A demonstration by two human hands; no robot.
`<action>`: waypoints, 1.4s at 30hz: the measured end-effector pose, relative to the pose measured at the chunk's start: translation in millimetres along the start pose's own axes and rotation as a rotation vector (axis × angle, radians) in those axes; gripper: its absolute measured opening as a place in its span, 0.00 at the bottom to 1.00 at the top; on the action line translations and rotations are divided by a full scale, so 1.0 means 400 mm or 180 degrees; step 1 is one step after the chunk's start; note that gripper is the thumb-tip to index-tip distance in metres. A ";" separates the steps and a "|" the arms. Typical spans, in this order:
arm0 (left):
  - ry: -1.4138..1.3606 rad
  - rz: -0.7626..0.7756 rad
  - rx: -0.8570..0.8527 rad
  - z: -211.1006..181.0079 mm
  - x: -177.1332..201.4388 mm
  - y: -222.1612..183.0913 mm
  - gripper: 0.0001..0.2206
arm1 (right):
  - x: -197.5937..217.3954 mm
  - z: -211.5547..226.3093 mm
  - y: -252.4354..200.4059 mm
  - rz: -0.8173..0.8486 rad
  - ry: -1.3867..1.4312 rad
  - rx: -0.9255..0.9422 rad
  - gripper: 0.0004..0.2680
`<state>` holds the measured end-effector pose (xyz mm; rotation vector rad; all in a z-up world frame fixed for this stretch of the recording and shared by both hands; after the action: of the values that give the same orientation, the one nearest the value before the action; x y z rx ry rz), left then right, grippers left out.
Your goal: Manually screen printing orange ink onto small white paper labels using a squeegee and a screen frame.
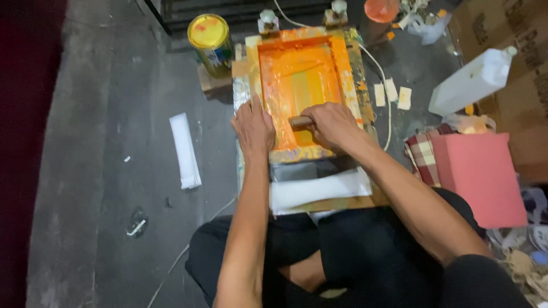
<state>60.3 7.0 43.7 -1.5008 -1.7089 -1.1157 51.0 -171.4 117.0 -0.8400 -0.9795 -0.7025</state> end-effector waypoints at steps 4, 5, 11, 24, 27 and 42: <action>0.0018 -0.0167 -0.0112 0.005 -0.007 -0.014 0.20 | -0.062 0.004 -0.064 0.0432 -0.0043 -0.0251 0.02; 0.0071 -0.0122 -0.0066 0.010 -0.014 -0.015 0.20 | -0.063 0.013 -0.081 0.0566 0.0105 -0.0294 0.02; 0.0161 -0.0154 0.0023 0.019 -0.013 -0.003 0.20 | -0.069 0.005 -0.057 0.0656 0.0277 -0.0340 0.07; -0.0001 0.0069 0.0107 0.004 -0.006 -0.010 0.20 | -0.030 -0.197 -0.153 -0.0914 0.2078 -0.0797 0.13; 0.0013 0.0131 0.0130 0.000 0.001 -0.010 0.20 | -0.091 -0.274 -0.141 -0.1046 0.2296 -0.1204 0.14; 0.0089 0.0183 0.0121 -0.005 0.005 -0.009 0.21 | -0.075 -0.231 -0.157 -0.1262 0.2023 -0.1558 0.24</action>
<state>56.1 6.1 45.7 -1.4947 -1.6490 -1.0639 26.1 -277.9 79.0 -0.7644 -0.3912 -1.4850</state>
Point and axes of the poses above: each hand's wrist, its own y-axis towards the middle knuckle, its own x-axis out of the back of the hand, z = x × y, the point moved 7 cm from there along y, towards the middle knuckle, and after that the axes turned 14 degrees about z, right-handed, at the moved point
